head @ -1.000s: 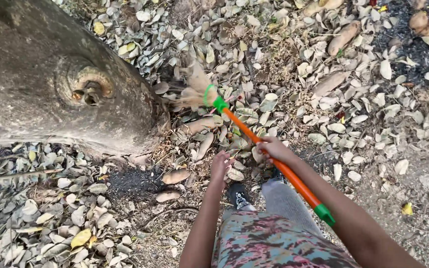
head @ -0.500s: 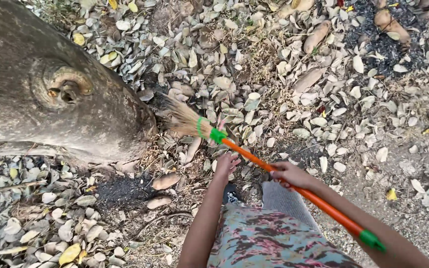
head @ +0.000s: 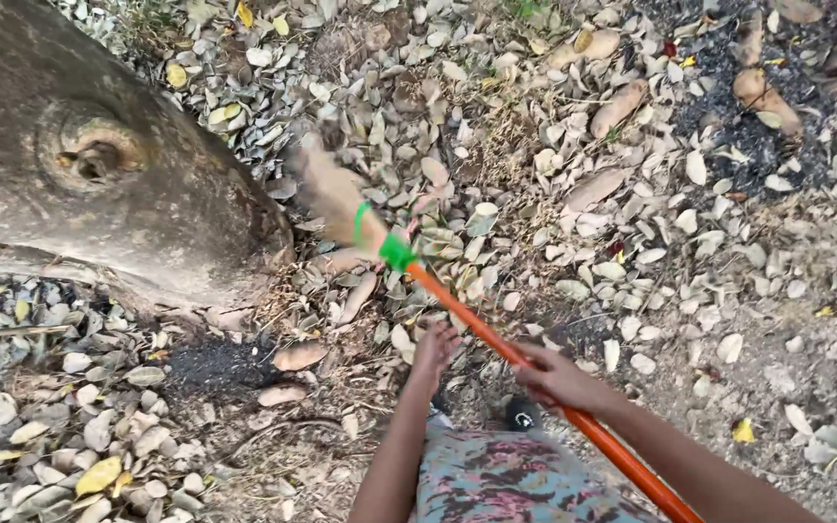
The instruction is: The recorder is sweeping dry leaves on the ground using a broom.
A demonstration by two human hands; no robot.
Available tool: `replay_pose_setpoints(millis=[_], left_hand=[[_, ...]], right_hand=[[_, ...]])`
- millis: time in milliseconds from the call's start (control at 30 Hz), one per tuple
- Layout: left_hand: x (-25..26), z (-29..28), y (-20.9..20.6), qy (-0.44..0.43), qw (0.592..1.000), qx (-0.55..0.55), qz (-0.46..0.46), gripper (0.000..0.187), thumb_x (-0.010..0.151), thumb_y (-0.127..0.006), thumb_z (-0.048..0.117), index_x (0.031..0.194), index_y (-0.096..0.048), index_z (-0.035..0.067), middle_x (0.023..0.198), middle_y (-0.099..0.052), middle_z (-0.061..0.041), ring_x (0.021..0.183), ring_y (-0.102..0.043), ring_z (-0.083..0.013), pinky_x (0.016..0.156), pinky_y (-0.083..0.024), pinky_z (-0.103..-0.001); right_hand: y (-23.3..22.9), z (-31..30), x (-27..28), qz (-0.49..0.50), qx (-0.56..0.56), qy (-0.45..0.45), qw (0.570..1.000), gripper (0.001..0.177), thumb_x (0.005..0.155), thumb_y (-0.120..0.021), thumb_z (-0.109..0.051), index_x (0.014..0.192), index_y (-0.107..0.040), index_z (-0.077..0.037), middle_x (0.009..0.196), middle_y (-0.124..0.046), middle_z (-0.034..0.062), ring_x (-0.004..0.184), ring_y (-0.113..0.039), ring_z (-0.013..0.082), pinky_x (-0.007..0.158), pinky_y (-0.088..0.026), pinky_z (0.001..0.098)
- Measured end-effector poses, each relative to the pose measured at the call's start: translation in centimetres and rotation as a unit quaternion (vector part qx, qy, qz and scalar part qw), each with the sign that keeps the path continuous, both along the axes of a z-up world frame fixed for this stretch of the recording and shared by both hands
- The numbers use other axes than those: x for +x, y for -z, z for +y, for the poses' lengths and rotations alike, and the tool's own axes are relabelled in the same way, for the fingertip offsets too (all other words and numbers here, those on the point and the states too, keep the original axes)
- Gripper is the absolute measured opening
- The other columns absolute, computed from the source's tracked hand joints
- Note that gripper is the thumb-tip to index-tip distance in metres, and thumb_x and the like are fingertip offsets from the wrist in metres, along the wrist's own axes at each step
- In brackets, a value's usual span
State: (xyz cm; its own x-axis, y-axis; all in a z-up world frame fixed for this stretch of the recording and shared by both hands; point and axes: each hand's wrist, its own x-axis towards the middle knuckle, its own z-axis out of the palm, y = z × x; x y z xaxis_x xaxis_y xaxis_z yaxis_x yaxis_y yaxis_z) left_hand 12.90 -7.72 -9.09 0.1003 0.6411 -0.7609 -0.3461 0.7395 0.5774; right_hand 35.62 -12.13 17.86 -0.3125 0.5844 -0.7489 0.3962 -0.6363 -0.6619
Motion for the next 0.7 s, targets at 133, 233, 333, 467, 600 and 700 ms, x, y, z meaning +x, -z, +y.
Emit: replay_pose_setpoints(millis=[133,233,333,467,600,700], left_hand=[[7.3,-2.5,3.8,-0.011,0.998,-0.032,-0.055,0.069,0.106,-0.023,0.063,0.127,-0.065,0.012,0.105,-0.073,-0.002,0.096,-0.065,-0.0138,0.086,-0.049,-0.034],[11.8,-4.0,4.8,-0.016,0.996,-0.069,-0.049,0.064,0.106,-0.029,0.058,0.119,-0.07,0.011,0.101,-0.076,-0.002,0.098,-0.066,-0.0161,0.082,-0.046,-0.037],[14.8,-5.5,4.7,-0.087,0.986,-0.096,-0.104,0.041,0.107,-0.038,0.05,0.122,-0.059,0.017,0.108,-0.077,-0.006,0.104,-0.07,-0.0188,0.088,-0.048,-0.036],[17.1,-8.3,1.1,-0.01,0.993,-0.018,-0.119,0.051,0.107,-0.037,0.053,0.131,-0.059,0.013,0.114,-0.075,-0.002,0.101,-0.072,-0.0141,0.078,-0.045,-0.03],[18.1,-9.3,-0.9,-0.093,0.989,-0.01,-0.117,0.053,0.105,-0.032,0.056,0.133,-0.058,0.019,0.119,-0.075,0.0,0.099,-0.07,-0.0121,0.082,-0.048,-0.031],[18.1,-10.0,0.9,-0.134,0.984,0.022,-0.115,0.052,0.106,-0.034,0.054,0.129,-0.059,0.015,0.119,-0.074,-0.001,0.094,-0.071,-0.0153,0.082,-0.047,-0.036]], right_hand=[[4.1,-1.6,4.9,0.076,-0.048,0.007,0.996,0.058,0.096,-0.06,-0.021,0.153,-0.048,-0.013,0.065,-0.05,-0.0025,0.044,-0.041,0.0071,0.034,-0.036,0.0216],[5.4,-0.6,8.0,-0.017,-0.015,-0.081,0.996,0.054,0.1,-0.058,-0.025,0.151,-0.046,-0.014,0.061,-0.051,0.0053,0.04,-0.042,0.0126,0.034,-0.039,0.0238],[5.8,0.5,10.4,-0.09,0.066,-0.07,0.991,0.048,0.1,-0.057,-0.025,0.146,-0.054,-0.011,0.069,-0.059,0.0008,0.045,-0.045,0.0093,0.037,-0.043,0.0221],[3.1,-1.8,12.5,-0.15,0.106,-0.1,0.978,0.062,0.099,-0.052,-0.035,0.157,-0.034,-0.02,0.065,-0.056,0.003,0.044,-0.046,0.0106,0.038,-0.045,0.0248],[0.1,-6.0,16.1,-0.094,0.057,-0.093,0.99,0.074,0.097,-0.058,-0.035,0.161,-0.024,-0.023,0.06,-0.053,0.0041,0.041,-0.045,0.0124,0.037,-0.044,0.0275],[1.0,-8.3,17.8,-0.002,-0.036,-0.043,0.998,0.068,0.095,-0.06,-0.028,0.159,-0.036,-0.021,0.057,-0.044,0.0,0.039,-0.037,0.0107,0.034,-0.035,0.0276]])
